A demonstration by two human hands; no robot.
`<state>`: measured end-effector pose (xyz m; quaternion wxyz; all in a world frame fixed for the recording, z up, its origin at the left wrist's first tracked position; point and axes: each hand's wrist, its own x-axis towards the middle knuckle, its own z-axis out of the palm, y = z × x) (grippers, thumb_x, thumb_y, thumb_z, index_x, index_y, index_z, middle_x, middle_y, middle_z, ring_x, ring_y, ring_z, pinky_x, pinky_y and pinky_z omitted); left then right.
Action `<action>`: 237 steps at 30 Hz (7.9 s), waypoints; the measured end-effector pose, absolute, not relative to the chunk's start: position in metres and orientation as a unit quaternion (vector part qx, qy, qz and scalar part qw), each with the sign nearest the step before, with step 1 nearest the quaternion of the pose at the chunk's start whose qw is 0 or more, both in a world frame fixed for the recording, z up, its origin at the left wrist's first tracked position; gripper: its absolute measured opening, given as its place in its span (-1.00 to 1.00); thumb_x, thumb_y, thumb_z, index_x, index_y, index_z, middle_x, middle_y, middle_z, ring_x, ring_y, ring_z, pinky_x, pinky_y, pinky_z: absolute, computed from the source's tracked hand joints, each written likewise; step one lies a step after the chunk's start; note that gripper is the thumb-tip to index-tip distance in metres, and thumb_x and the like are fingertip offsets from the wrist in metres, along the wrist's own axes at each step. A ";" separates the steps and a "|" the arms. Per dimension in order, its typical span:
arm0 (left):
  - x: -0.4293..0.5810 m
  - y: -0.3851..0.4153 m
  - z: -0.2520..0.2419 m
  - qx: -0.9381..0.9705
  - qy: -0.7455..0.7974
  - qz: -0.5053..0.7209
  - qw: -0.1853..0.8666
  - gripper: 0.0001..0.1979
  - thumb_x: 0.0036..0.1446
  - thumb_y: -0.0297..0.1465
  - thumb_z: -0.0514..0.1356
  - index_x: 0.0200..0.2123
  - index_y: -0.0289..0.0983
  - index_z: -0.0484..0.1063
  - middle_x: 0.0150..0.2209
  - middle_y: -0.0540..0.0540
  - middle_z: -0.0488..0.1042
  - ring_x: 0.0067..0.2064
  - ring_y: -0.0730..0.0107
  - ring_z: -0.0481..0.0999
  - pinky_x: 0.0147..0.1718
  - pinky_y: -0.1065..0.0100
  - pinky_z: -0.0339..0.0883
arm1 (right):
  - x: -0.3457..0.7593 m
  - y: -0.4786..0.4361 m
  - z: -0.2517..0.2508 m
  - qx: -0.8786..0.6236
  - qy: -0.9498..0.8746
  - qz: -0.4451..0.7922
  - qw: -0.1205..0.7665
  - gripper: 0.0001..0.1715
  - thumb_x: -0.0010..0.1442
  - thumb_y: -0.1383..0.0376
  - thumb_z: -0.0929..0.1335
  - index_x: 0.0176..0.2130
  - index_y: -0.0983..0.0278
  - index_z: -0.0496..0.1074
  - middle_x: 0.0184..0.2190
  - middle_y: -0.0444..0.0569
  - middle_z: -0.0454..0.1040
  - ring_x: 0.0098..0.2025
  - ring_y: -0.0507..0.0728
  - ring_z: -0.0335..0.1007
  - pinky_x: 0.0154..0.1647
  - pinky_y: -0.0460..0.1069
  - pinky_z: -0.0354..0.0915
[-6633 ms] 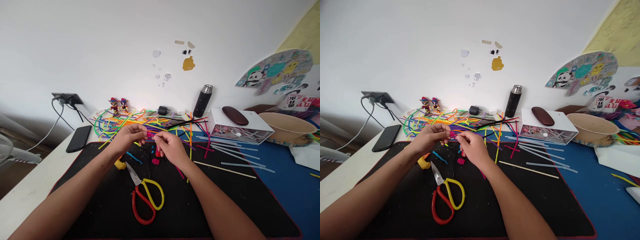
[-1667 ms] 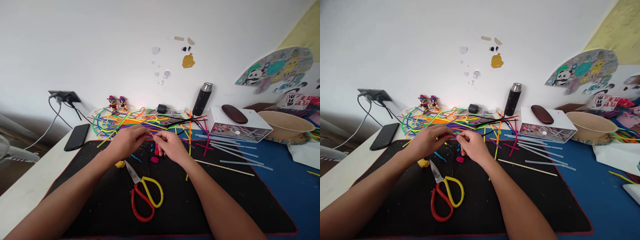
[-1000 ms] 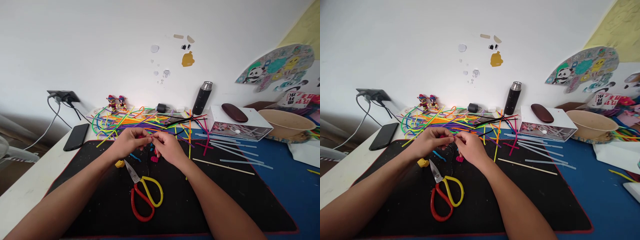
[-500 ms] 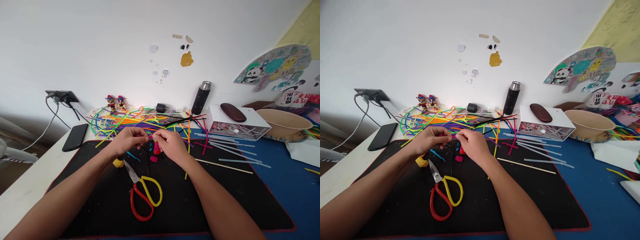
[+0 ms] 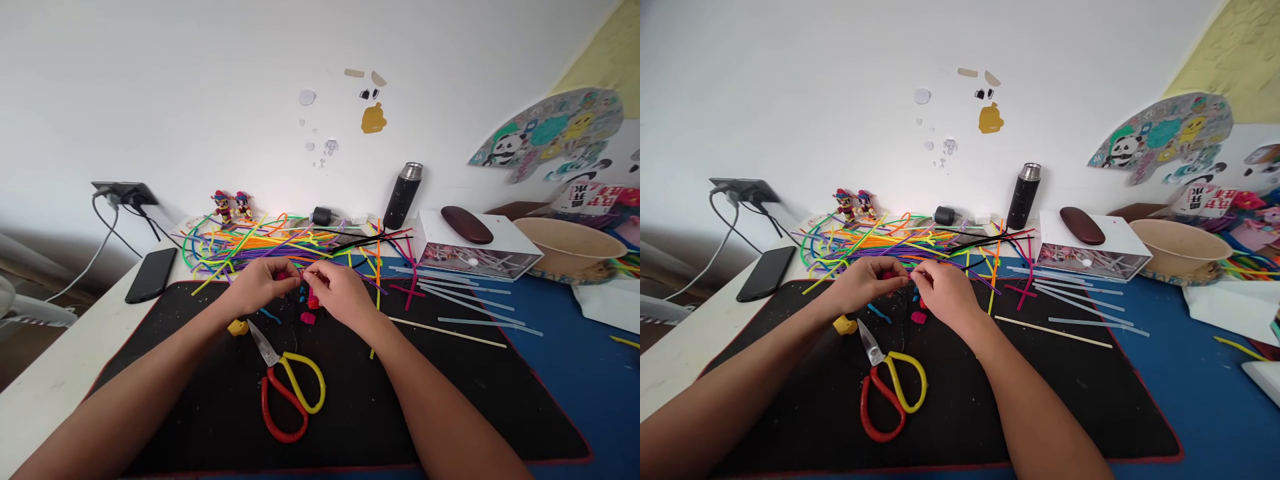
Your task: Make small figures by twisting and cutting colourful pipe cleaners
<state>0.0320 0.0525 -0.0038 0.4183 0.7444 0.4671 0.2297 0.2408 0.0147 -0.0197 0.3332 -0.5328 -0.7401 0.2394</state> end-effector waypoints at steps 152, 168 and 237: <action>0.030 0.061 -0.001 0.711 0.437 0.309 0.455 -0.59 0.08 -0.04 0.42 -0.28 -0.28 0.55 -0.40 -0.02 0.56 -0.40 0.39 0.49 -0.38 0.37 0.38 | 0.228 0.011 -0.025 -0.522 -0.722 0.353 0.286 -0.78 0.49 0.24 0.30 -0.21 0.21 0.49 -0.53 -0.21 0.51 -0.54 0.02 0.45 -0.38 -0.08 0.18; 0.037 0.064 -0.017 0.660 0.445 0.325 0.511 -0.54 0.01 -0.03 0.45 -0.27 -0.30 0.51 -0.45 0.01 0.51 -0.45 0.42 0.44 -0.41 0.38 0.35 | 0.224 0.011 -0.032 -0.535 -0.757 0.266 0.264 -0.84 0.41 0.27 0.35 -0.15 0.24 0.56 -0.39 -0.08 0.59 -0.41 0.08 0.41 -0.38 -0.04 0.07; 0.030 0.060 -0.014 0.818 0.423 0.310 0.236 -0.83 0.24 -0.31 0.24 -0.25 -0.22 0.64 -0.32 -0.02 0.68 -0.33 0.31 0.60 -0.30 0.36 0.39 | 0.230 0.010 -0.029 -0.538 -0.800 0.113 0.240 -0.66 0.48 0.21 0.29 -0.26 0.22 0.59 -0.37 -0.01 0.65 -0.36 0.15 0.50 -0.36 0.02 0.03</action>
